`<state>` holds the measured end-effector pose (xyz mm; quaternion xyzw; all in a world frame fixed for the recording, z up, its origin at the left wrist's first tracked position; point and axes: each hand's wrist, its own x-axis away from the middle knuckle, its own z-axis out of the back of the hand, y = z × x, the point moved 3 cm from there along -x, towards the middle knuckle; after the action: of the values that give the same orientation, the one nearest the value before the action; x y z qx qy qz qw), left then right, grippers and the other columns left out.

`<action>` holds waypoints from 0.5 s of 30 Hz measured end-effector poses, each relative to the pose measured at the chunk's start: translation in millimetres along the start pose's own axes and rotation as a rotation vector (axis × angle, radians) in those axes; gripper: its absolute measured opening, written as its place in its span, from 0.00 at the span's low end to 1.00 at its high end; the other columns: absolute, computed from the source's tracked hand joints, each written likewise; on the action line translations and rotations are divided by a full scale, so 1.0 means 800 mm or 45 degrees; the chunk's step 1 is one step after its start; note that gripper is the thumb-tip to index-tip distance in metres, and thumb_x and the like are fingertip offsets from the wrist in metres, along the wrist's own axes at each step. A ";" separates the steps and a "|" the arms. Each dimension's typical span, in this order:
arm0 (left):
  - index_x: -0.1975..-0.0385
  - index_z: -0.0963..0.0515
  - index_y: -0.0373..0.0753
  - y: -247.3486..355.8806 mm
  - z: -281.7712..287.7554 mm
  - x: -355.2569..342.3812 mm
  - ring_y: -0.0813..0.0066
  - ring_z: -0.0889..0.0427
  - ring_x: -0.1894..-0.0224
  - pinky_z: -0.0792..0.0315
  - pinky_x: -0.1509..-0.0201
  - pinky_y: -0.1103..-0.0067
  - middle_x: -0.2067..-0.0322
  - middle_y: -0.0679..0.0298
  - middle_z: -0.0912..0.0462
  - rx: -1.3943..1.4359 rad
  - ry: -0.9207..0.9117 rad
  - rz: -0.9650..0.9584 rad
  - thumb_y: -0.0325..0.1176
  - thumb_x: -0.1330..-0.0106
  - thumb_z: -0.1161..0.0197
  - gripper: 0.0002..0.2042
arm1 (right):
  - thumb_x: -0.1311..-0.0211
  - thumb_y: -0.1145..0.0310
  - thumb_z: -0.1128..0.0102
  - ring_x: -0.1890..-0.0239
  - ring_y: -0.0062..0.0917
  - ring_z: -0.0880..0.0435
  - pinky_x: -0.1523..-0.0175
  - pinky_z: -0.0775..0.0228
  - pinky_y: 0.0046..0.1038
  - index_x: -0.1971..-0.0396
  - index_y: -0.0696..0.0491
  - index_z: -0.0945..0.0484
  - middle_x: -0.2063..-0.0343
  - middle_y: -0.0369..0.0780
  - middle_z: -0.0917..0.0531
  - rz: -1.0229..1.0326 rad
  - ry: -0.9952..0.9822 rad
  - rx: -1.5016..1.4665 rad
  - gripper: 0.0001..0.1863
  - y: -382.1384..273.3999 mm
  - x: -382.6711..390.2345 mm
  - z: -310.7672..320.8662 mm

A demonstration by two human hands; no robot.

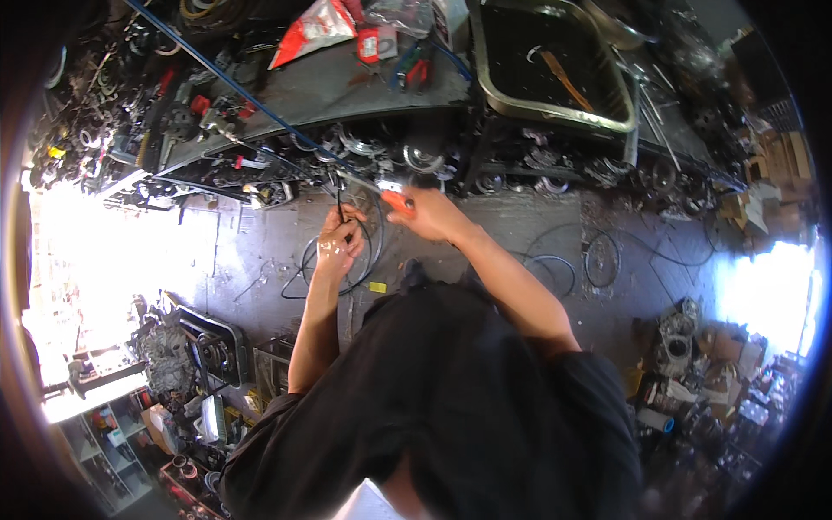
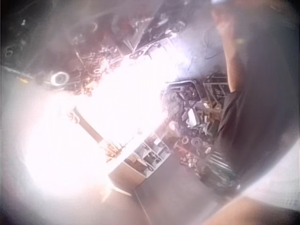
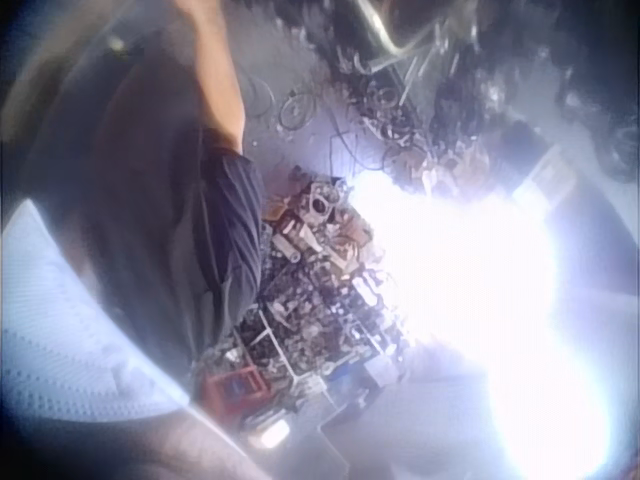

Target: The person removes bolts from a transmission bell housing using a ratchet, then cleans a small metal part in a solvent tray. They use a screwdriver to manipulate a thin wire or cable, then route a braided cable harness into the transmission casing.

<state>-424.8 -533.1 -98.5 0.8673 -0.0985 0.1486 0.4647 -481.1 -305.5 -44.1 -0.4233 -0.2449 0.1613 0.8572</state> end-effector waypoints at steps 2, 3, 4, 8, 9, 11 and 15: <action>0.57 0.28 0.41 -0.014 0.001 -0.001 0.82 0.40 0.85 0.47 0.83 0.83 0.62 0.59 0.19 0.131 0.001 0.037 0.17 0.34 0.49 0.12 | 0.38 0.49 0.31 0.53 0.53 0.17 0.50 0.24 0.45 0.52 0.56 0.20 0.59 0.53 0.14 0.018 0.099 -0.069 0.26 0.007 -0.006 0.011; 0.62 0.28 0.41 -0.018 0.001 -0.001 0.82 0.41 0.85 0.46 0.83 0.83 0.63 0.58 0.20 0.204 -0.019 0.010 0.16 0.35 0.49 0.10 | 0.38 0.50 0.31 0.54 0.52 0.16 0.50 0.24 0.44 0.52 0.55 0.20 0.59 0.52 0.14 -0.014 0.131 -0.069 0.24 0.015 -0.007 0.017; 0.62 0.28 0.40 -0.024 0.003 -0.002 0.82 0.41 0.85 0.45 0.83 0.83 0.63 0.58 0.20 0.209 0.011 0.039 0.16 0.36 0.49 0.10 | 0.38 0.52 0.31 0.54 0.52 0.16 0.50 0.24 0.44 0.52 0.54 0.19 0.59 0.51 0.14 -0.011 0.171 -0.048 0.23 0.024 -0.008 0.023; 0.63 0.28 0.40 -0.039 0.011 0.000 0.82 0.41 0.85 0.45 0.82 0.83 0.65 0.57 0.22 0.199 0.079 0.099 0.15 0.37 0.50 0.10 | 0.38 0.61 0.32 0.67 0.37 0.13 0.60 0.20 0.36 0.54 0.54 0.17 0.63 0.46 0.12 -0.322 0.095 0.045 0.17 0.094 -0.001 0.031; 0.64 0.27 0.40 -0.042 0.013 0.002 0.82 0.41 0.85 0.45 0.82 0.83 0.66 0.57 0.22 0.187 0.100 0.124 0.15 0.38 0.50 0.10 | 0.37 0.64 0.33 0.73 0.31 0.11 0.64 0.19 0.32 0.53 0.55 0.17 0.65 0.44 0.11 -0.387 0.072 0.063 0.16 0.119 0.002 0.030; 0.65 0.27 0.39 -0.049 0.017 0.008 0.82 0.41 0.85 0.45 0.82 0.83 0.67 0.56 0.22 0.181 0.134 0.162 0.16 0.38 0.50 0.09 | 0.38 0.65 0.34 0.71 0.33 0.10 0.62 0.19 0.35 0.57 0.55 0.16 0.67 0.45 0.11 -0.501 0.101 0.212 0.12 0.175 0.016 0.023; 0.65 0.26 0.37 -0.071 0.033 0.021 0.82 0.40 0.84 0.44 0.82 0.83 0.68 0.56 0.22 0.251 0.168 0.212 0.17 0.38 0.49 0.07 | 0.41 0.64 0.34 0.66 0.35 0.09 0.58 0.19 0.39 0.62 0.53 0.14 0.70 0.47 0.12 -0.666 0.226 0.495 0.11 0.302 0.051 -0.015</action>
<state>-387.1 -524.7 -150.5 0.8859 -0.1243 0.2524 0.3689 -457.0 -151.3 -233.2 -0.1871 -0.2342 -0.0581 0.9522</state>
